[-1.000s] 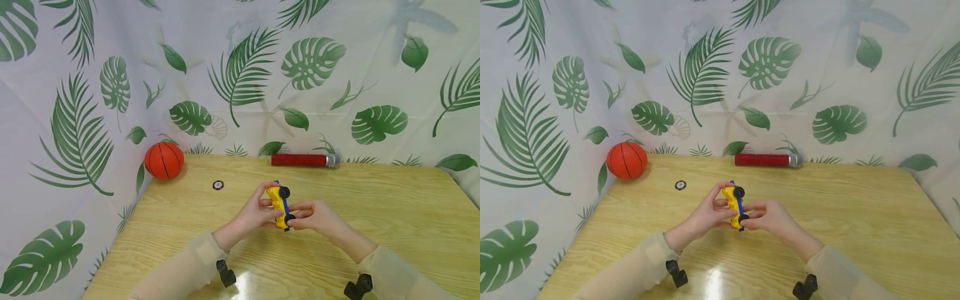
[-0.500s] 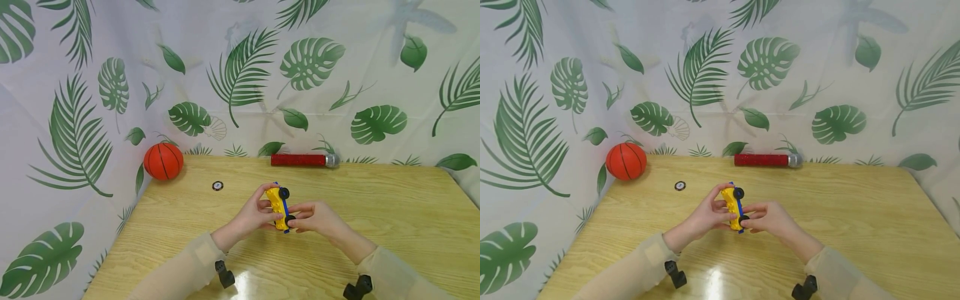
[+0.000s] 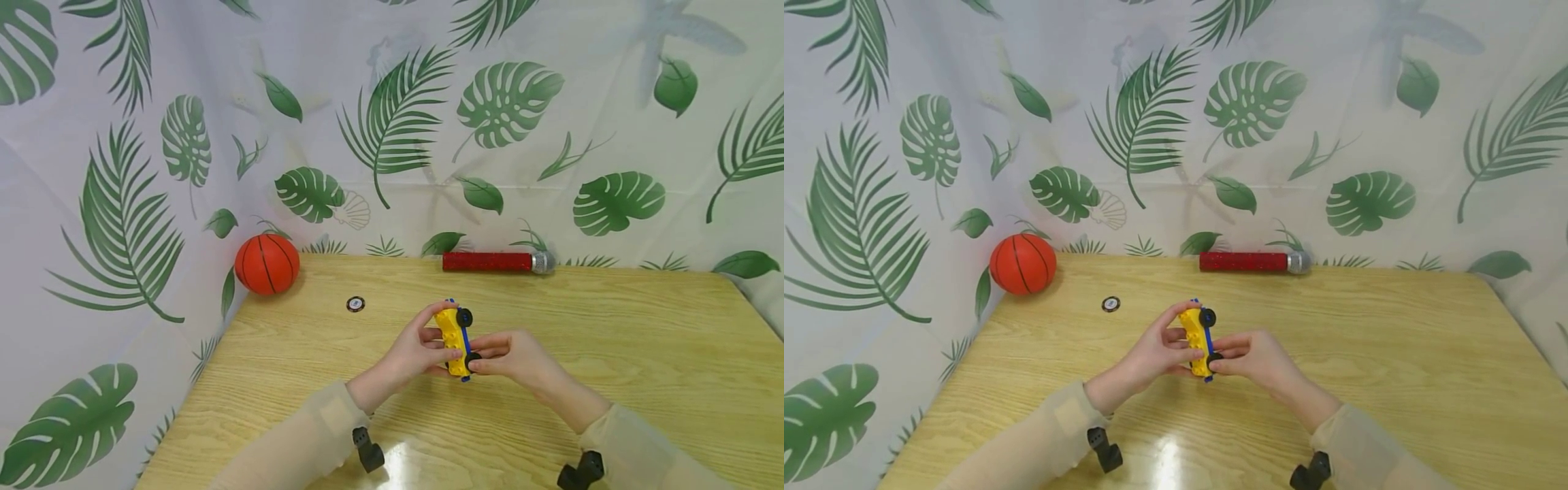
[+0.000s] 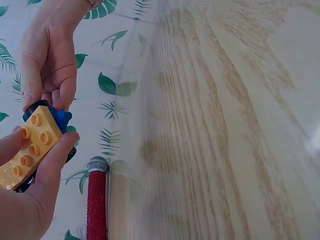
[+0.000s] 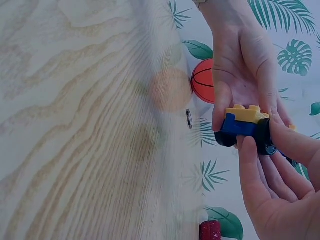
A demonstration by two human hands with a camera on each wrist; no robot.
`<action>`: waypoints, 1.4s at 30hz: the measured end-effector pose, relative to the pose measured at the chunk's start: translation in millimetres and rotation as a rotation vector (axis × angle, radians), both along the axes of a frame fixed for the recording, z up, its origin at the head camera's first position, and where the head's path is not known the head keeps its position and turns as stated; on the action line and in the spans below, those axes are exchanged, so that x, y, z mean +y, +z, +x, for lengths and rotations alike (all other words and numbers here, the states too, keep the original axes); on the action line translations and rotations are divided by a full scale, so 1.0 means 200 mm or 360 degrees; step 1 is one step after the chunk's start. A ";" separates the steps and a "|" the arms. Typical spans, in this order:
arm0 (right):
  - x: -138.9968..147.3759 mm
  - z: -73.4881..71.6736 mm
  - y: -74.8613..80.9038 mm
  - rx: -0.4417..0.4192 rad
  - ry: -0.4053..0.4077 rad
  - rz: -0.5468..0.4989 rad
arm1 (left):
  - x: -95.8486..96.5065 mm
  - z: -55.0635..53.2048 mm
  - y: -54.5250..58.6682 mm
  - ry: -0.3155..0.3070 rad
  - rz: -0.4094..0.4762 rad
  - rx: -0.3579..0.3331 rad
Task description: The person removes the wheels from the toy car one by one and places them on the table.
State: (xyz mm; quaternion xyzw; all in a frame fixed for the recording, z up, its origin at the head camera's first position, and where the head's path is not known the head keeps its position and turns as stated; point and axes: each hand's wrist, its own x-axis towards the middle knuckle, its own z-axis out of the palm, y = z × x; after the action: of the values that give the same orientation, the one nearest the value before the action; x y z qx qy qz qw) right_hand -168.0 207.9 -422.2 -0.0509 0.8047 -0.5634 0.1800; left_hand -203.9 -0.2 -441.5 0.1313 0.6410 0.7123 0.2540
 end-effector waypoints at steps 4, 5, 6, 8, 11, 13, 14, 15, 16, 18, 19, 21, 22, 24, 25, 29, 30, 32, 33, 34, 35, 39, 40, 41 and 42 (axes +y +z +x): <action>0.00 0.00 0.00 -0.0023 -0.0006 -0.0055 | 0.00 0.00 0.00 0.0014 -0.0012 -0.0005; 0.00 0.00 0.00 -0.0031 -0.0006 -0.0070 | 0.01 0.00 0.00 0.0015 -0.0018 -0.0006; 0.00 0.00 -0.01 -0.0039 -0.0005 -0.0082 | 0.01 0.00 0.00 0.0014 -0.0023 -0.0008; 0.00 0.00 -0.01 -0.0058 -0.0010 -0.0107 | 0.01 0.01 0.00 0.0014 -0.0032 -0.0010; 0.00 0.00 -0.01 -0.0084 -0.0016 -0.0139 | 0.01 0.01 0.00 0.0012 -0.0046 -0.0003; 0.00 0.00 -0.02 -0.0094 -0.0014 -0.0164 | 0.01 0.01 0.00 0.0016 -0.0054 0.0004; 0.00 0.00 -0.02 -0.0095 -0.0006 -0.0180 | 0.01 0.01 0.00 0.0020 -0.0059 0.0004; 0.00 0.00 -0.02 -0.0097 0.0003 -0.0197 | 0.01 0.01 0.00 0.0024 -0.0062 0.0002; 0.01 0.00 -0.01 -0.0101 0.0012 -0.0214 | 0.01 0.01 0.00 0.0028 -0.0067 0.0002; 0.01 0.00 -0.01 -0.0115 0.0023 -0.0247 | 0.01 0.01 0.00 0.0035 -0.0068 -0.0008; 0.01 0.00 -0.02 -0.0131 0.0022 -0.0258 | 0.01 0.01 0.00 0.0035 -0.0066 -0.0012; 0.01 0.00 -0.02 -0.0152 0.0027 -0.0270 | 0.01 0.00 -0.01 0.0031 -0.0062 -0.0017; 0.01 0.00 -0.02 -0.0164 0.0029 -0.0277 | 0.01 0.00 -0.01 0.0028 -0.0058 -0.0020; 0.01 -0.01 -0.02 -0.0178 0.0032 -0.0289 | 0.01 0.00 -0.01 0.0023 -0.0049 -0.0025; 0.01 -0.01 -0.02 -0.0184 0.0037 -0.0298 | 0.01 0.00 -0.01 0.0018 -0.0045 -0.0025; 0.02 -0.01 -0.03 -0.0190 0.0066 -0.0338 | 0.00 0.00 0.00 0.0011 -0.0038 -0.0031; 0.02 -0.01 -0.03 -0.0195 0.0068 -0.0345 | 0.00 0.00 0.00 0.0008 -0.0040 -0.0030; 0.02 -0.01 -0.03 -0.0196 0.0074 -0.0356 | 0.00 0.01 0.00 0.0004 -0.0048 -0.0027; 0.02 -0.01 -0.03 -0.0196 0.0072 -0.0356 | 0.00 0.01 0.01 0.0001 -0.0051 -0.0024; 0.02 -0.01 -0.03 -0.0192 0.0073 -0.0362 | 0.01 0.01 0.01 -0.0001 -0.0055 -0.0021; 0.02 -0.01 -0.03 -0.0194 0.0071 -0.0365 | 0.01 0.01 0.01 0.0001 -0.0061 -0.0019; 0.02 0.00 -0.03 -0.0200 0.0053 -0.0374 | 0.01 0.01 0.01 0.0021 -0.0085 -0.0007; 0.01 0.00 -0.03 -0.0203 0.0043 -0.0376 | 0.02 0.02 0.01 0.0029 -0.0093 -0.0004; 0.01 0.00 -0.03 -0.0207 0.0033 -0.0377 | 0.02 0.02 0.01 0.0039 -0.0101 0.0003; 0.01 0.00 -0.03 -0.0210 0.0023 -0.0376 | 0.02 0.02 0.01 0.0045 -0.0111 0.0005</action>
State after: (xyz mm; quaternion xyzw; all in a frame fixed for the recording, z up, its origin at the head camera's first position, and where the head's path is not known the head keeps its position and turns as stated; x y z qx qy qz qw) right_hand -168.5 210.4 -428.9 -0.0403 0.7187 -0.6551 0.2294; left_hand -200.5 3.6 -439.3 0.1142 0.6676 0.6929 0.2473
